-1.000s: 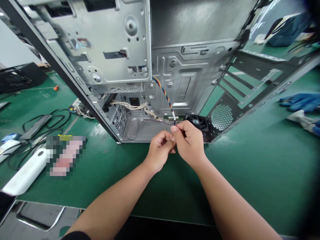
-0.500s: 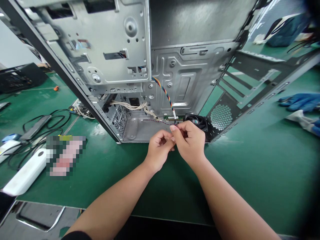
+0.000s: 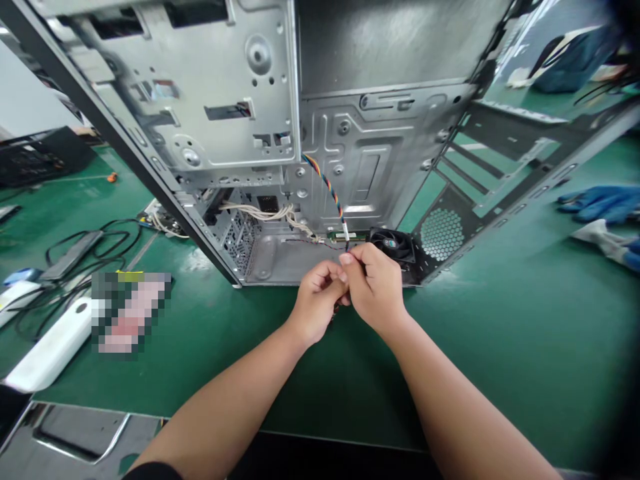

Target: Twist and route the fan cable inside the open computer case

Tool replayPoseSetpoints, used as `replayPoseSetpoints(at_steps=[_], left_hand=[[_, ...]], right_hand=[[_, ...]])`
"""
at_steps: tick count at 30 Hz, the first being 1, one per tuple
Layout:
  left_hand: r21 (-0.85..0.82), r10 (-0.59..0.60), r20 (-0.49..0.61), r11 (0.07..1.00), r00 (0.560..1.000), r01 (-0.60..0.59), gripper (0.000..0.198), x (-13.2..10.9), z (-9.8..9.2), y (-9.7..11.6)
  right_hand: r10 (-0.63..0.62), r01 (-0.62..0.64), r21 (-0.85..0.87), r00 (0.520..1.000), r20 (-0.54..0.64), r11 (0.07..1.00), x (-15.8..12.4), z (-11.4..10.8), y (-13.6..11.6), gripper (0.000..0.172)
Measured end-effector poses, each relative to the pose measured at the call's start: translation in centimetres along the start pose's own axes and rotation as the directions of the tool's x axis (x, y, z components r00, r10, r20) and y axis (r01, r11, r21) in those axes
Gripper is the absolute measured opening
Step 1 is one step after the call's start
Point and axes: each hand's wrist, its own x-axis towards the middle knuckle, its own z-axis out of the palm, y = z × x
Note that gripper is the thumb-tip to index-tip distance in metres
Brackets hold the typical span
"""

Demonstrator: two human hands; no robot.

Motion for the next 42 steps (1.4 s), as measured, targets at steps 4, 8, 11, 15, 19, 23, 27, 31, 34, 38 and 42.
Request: replayPoseSetpoints(at_steps=[4, 8, 11, 15, 19, 23, 27, 31, 34, 38, 42], left_hand=[[0.0, 0.032, -0.028, 0.999, 0.999, -0.032, 0.021, 0.06, 0.24, -0.02], [0.001, 0.053, -0.06, 0.999, 0.997, -0.053, 0.025, 0.04, 0.65, 0.12], [0.022, 0.06, -0.063, 0.998, 0.996, -0.059, 0.026, 0.02, 0.73, 0.21], [0.041, 0.069, -0.049, 0.997, 0.996, -0.067, 0.022, 0.06, 0.49, 0.05], [0.039, 0.073, -0.019, 0.997, 0.997, -0.072, 0.022, 0.1, 0.28, -0.14], [0.018, 0.049, 0.013, 0.999, 0.999, -0.05, 0.024, 0.08, 0.21, -0.11], [0.02, 0.032, 0.019, 0.999, 0.999, -0.032, 0.024, 0.08, 0.17, -0.06], [0.17, 0.123, -0.05, 0.979, 0.991, -0.113, 0.023, 0.06, 0.32, 0.23], [0.296, 0.218, -0.086, 0.937, 0.972, -0.184, 0.023, 0.0, 0.53, 0.58], [0.364, 0.27, -0.097, 0.905, 0.958, -0.219, 0.021, -0.13, 0.71, 0.82], [0.308, 0.197, -0.085, 0.937, 0.977, -0.163, 0.022, -0.19, 0.65, 0.7]], right_hand=[[-0.014, 0.014, -0.003, 0.999, -0.029, 1.0, -0.03, -0.02, -0.08, 0.022], [-0.058, 0.051, -0.074, 0.993, -0.107, 0.996, -0.15, 0.08, 0.0, 0.02], [-0.092, 0.078, -0.114, 0.987, -0.129, 0.99, -0.23, 0.21, 0.13, 0.019], [-0.096, 0.083, -0.114, 0.989, -0.113, 0.99, -0.23, 0.29, 0.17, 0.021], [-0.064, 0.058, -0.099, 0.996, -0.064, 0.993, -0.15, 0.21, 0.04, 0.02], [0.004, -0.005, -0.039, 1.0, -0.011, 0.999, -0.04, 0.06, -0.13, 0.02], [0.037, -0.037, 0.026, 0.999, 0.019, 0.999, 0.03, -0.06, -0.16, 0.022], [0.019, -0.018, 0.013, 0.999, -0.028, 1.0, 0.04, -0.05, -0.06, 0.022], [-0.008, 0.005, -0.039, 0.996, -0.084, 0.999, -0.02, 0.04, 0.0, 0.018], [-0.023, 0.016, -0.064, 0.994, -0.11, 0.998, -0.12, 0.16, -0.04, 0.015], [0.027, -0.027, 0.001, 0.998, -0.054, 1.0, -0.15, 0.14, -0.16, 0.018]])
